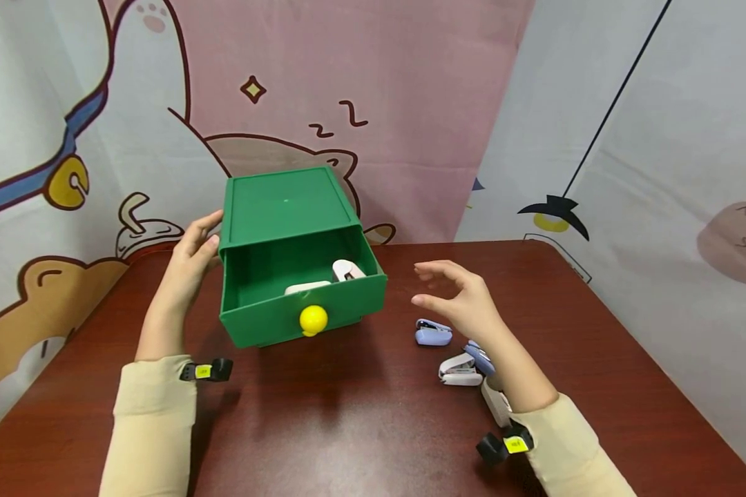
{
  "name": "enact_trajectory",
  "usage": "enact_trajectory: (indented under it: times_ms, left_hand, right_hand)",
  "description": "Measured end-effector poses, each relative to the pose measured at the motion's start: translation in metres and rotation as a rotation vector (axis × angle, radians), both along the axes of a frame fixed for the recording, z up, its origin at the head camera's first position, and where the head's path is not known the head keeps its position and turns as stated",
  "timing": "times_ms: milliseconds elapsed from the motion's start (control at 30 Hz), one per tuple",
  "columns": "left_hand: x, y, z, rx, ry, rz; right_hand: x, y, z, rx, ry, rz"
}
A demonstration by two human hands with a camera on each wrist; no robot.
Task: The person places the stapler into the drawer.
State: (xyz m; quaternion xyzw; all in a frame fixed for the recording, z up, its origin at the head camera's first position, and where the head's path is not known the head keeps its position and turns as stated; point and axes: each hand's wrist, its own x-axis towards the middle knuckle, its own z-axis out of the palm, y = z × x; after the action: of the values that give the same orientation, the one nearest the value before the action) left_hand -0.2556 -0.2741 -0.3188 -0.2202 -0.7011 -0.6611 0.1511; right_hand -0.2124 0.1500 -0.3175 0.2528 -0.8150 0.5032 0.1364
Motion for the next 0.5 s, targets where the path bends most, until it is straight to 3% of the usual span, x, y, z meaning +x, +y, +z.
enact_trajectory:
  times_ms: [100, 500]
  left_hand:
    - [0.001, 0.0, 0.0, -0.004, -0.003, 0.002]
    - [0.002, 0.001, 0.001, 0.022, -0.008, -0.003]
  right_hand:
    - [-0.015, 0.011, -0.019, 0.032, -0.028, 0.008]
    - [-0.026, 0.035, -0.051, 0.225, -0.134, 0.034]
